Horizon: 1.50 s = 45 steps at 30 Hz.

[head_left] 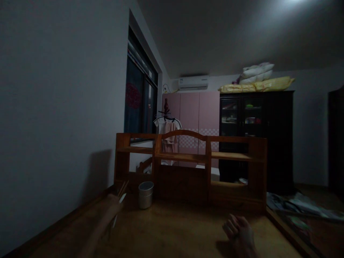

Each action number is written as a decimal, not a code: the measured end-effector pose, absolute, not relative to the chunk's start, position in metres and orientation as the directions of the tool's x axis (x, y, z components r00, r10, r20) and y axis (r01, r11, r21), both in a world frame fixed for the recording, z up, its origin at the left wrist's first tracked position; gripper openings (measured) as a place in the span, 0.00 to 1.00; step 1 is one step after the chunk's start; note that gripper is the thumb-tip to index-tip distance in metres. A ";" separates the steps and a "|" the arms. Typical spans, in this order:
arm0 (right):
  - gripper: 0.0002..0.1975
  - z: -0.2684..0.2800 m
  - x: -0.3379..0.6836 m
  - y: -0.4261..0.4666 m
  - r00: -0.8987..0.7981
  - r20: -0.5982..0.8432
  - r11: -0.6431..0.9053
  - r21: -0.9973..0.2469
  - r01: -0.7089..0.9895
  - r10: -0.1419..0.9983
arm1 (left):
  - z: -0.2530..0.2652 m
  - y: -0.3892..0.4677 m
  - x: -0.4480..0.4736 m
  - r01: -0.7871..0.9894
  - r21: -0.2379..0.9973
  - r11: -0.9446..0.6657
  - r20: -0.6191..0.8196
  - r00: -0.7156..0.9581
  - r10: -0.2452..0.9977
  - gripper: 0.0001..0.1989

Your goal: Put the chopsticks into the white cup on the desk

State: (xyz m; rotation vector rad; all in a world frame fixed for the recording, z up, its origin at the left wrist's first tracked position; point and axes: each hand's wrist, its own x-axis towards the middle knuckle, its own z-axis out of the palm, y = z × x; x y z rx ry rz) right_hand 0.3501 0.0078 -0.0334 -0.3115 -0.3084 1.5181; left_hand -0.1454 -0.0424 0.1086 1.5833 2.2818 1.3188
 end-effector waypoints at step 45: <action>0.22 0.003 0.289 -0.025 -0.303 0.153 -0.103 -0.722 -0.684 0.941 | -0.013 -0.004 0.026 -0.104 0.960 0.258 -0.173 0.506 0.845 0.39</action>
